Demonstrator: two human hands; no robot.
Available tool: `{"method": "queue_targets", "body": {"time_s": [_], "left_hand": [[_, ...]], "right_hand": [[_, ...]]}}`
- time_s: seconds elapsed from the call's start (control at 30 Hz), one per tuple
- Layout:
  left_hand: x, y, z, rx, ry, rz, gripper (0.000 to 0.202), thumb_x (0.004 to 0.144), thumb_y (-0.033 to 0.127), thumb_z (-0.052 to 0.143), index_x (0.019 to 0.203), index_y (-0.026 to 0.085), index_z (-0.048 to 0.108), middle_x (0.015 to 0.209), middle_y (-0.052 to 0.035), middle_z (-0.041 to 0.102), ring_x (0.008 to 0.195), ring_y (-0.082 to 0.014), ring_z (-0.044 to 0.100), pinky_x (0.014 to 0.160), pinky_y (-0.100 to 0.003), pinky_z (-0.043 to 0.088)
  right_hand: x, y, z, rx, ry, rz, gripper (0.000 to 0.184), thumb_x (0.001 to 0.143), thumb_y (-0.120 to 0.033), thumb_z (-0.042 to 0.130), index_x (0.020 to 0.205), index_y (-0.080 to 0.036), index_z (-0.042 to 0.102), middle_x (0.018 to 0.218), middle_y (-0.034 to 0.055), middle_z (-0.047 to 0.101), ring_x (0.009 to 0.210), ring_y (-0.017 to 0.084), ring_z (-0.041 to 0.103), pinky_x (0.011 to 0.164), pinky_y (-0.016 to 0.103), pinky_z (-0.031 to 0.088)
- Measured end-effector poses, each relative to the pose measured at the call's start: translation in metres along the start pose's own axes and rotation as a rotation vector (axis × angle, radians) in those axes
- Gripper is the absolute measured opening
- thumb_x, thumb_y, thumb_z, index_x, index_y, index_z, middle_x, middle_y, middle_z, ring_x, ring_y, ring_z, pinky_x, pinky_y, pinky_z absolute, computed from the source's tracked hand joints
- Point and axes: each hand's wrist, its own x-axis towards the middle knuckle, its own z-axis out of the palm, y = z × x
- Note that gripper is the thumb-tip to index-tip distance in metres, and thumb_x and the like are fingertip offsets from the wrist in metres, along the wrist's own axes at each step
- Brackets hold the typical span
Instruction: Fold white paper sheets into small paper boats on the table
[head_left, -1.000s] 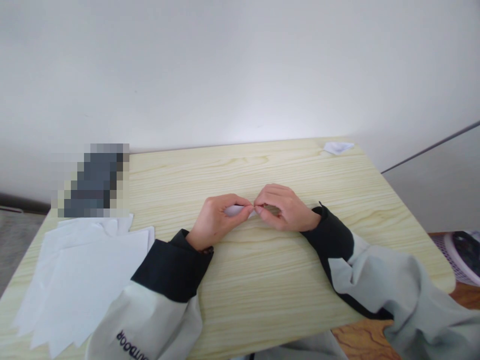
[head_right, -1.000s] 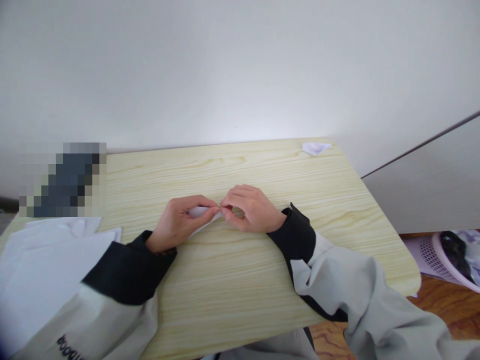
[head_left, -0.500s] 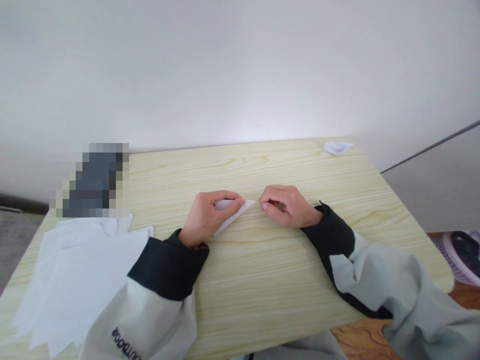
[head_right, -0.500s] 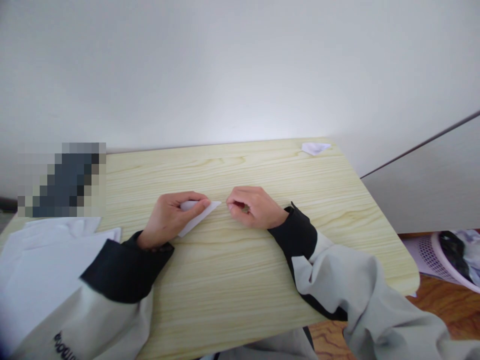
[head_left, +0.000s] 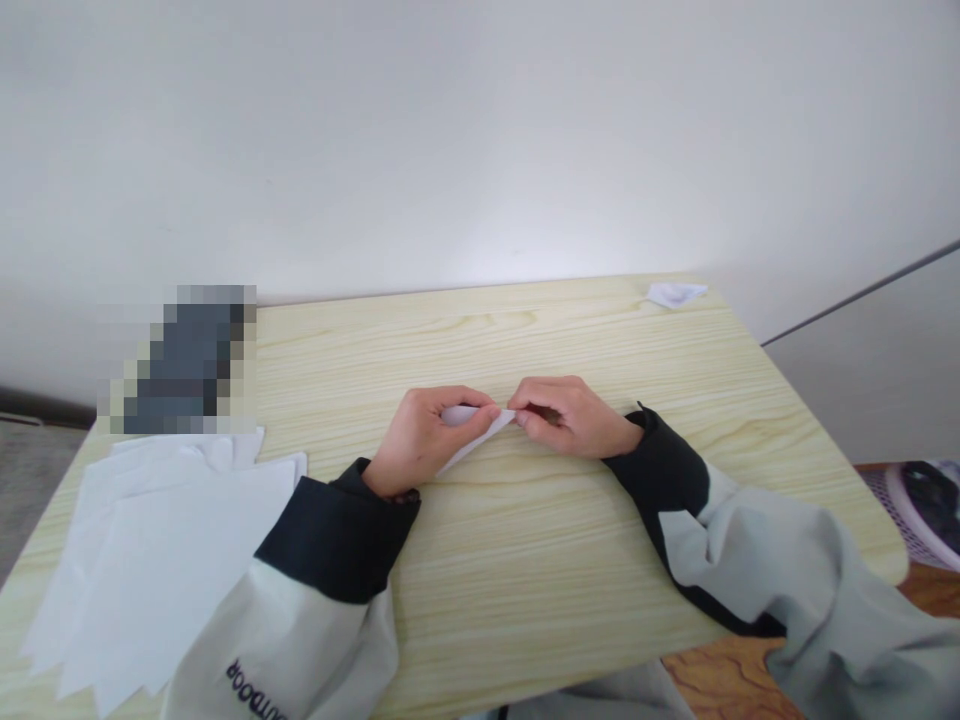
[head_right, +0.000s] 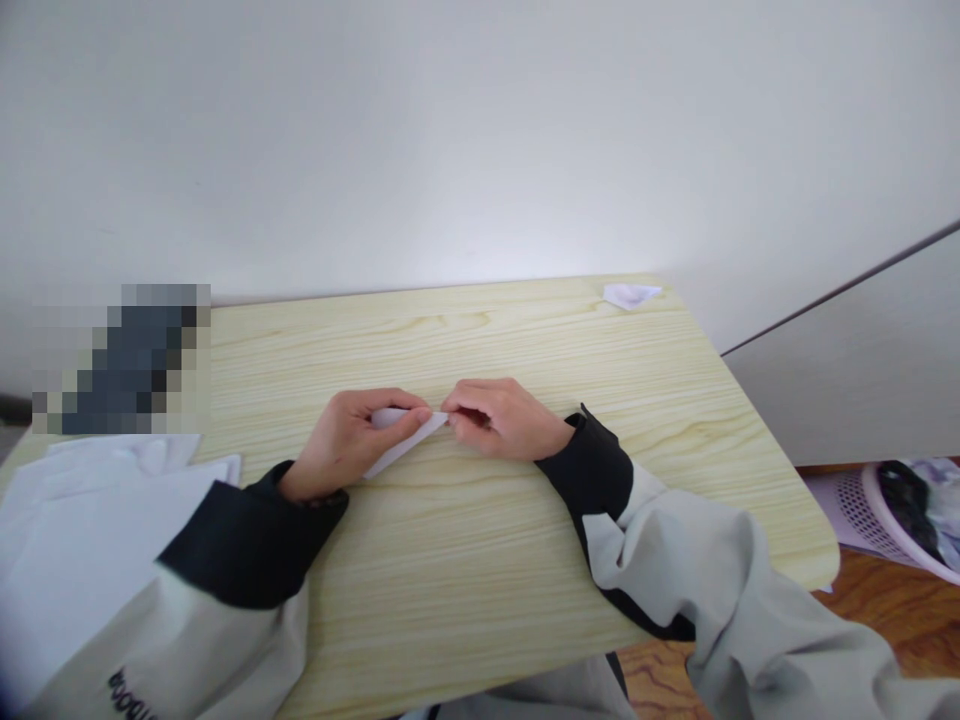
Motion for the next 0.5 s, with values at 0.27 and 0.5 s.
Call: {"method": "queue_targets", "body": {"time_s": [0.27,0.5], "left_hand": [[0.0003,-0.0008,-0.0025,0.005,-0.015,0.004,0.023,0.079,0.037,0.063,0.076,0.017,0.073,0.073,-0.0003,0.072,0.068,-0.0149,0.064,0.061,-0.021,0.048],[0.0009,-0.0014,0.0018,0.035,-0.020,0.045,0.020,0.079,0.035,0.064,0.077,0.018,0.074,0.075,0.0005,0.073,0.067,-0.0132,0.063,0.061,-0.020,0.046]], "right_hand": [[-0.0001,-0.0013,-0.0038,0.021,-0.037,0.017,0.011,0.088,-0.023,0.048,0.083,-0.016,0.056,0.070,0.0006,0.056,0.061,0.011,0.049,0.058,0.023,0.038],[0.0013,-0.0011,0.0001,-0.002,-0.050,-0.015,0.013,0.085,-0.014,0.047,0.074,-0.017,0.054,0.065,-0.0022,0.052,0.055,0.008,0.042,0.055,0.020,0.033]]}}
